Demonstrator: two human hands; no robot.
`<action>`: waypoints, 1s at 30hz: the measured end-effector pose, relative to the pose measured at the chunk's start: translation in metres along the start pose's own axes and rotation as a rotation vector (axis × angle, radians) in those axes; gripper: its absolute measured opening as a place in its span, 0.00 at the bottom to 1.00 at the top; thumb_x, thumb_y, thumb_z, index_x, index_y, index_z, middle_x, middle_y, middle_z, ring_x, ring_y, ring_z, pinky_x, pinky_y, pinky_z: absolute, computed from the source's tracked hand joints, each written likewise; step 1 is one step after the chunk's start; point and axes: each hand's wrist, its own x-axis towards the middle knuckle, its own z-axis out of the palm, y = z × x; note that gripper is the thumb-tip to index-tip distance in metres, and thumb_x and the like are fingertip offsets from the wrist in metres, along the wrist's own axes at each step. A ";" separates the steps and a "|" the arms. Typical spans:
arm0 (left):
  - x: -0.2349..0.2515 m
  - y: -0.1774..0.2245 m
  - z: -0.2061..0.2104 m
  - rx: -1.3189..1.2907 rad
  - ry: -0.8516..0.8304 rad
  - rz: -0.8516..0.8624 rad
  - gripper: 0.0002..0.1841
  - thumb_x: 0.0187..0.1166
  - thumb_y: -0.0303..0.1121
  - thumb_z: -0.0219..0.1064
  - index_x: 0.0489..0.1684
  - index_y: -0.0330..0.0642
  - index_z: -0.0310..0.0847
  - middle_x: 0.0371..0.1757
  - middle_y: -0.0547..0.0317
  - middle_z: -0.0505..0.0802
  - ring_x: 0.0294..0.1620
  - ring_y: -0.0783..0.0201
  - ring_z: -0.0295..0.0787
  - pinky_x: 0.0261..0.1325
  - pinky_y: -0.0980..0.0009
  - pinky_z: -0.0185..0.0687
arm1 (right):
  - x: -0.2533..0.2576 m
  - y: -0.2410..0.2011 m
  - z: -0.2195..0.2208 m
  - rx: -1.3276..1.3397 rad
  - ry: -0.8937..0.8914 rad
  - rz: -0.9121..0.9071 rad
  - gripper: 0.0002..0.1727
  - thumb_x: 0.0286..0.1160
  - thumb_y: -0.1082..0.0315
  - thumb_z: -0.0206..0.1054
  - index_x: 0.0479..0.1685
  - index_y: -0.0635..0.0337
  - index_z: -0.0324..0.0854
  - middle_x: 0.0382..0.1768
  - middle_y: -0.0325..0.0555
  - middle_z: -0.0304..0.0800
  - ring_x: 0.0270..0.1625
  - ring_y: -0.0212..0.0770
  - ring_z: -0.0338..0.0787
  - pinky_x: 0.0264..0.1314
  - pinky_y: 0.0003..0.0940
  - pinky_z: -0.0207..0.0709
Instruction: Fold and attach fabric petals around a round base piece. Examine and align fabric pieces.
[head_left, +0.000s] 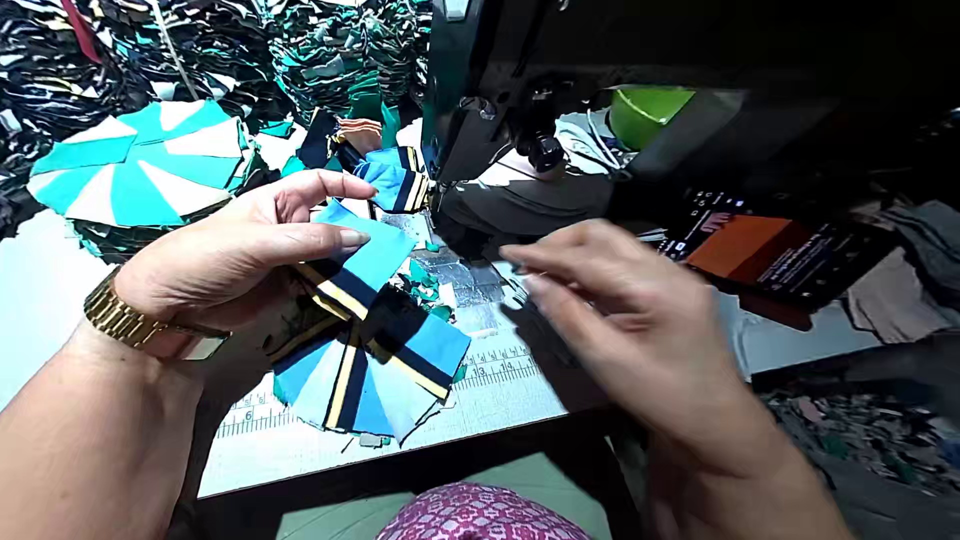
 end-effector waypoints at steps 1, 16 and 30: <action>0.000 -0.001 -0.001 0.004 -0.016 0.011 0.23 0.80 0.23 0.57 0.74 0.48 0.71 0.47 0.55 0.94 0.43 0.68 0.95 0.47 0.72 0.93 | -0.002 0.005 -0.014 -0.049 0.028 0.022 0.14 0.80 0.71 0.65 0.58 0.61 0.91 0.50 0.43 0.88 0.48 0.26 0.87 0.51 0.19 0.85; 0.002 -0.002 0.006 0.122 0.038 -0.026 0.22 0.80 0.24 0.46 0.65 0.54 0.79 0.44 0.60 0.95 0.38 0.73 0.94 0.38 0.76 0.91 | -0.042 0.043 -0.050 -0.141 -0.212 -0.001 0.09 0.70 0.65 0.71 0.43 0.55 0.94 0.53 0.37 0.90 0.56 0.27 0.89 0.58 0.18 0.85; 0.003 -0.003 0.019 0.128 0.127 -0.011 0.15 0.94 0.35 0.48 0.53 0.52 0.84 0.31 0.69 0.89 0.27 0.80 0.86 0.29 0.85 0.84 | -0.039 0.047 -0.045 -0.118 -0.170 -0.019 0.07 0.74 0.70 0.68 0.35 0.59 0.92 0.50 0.42 0.91 0.53 0.28 0.89 0.56 0.18 0.84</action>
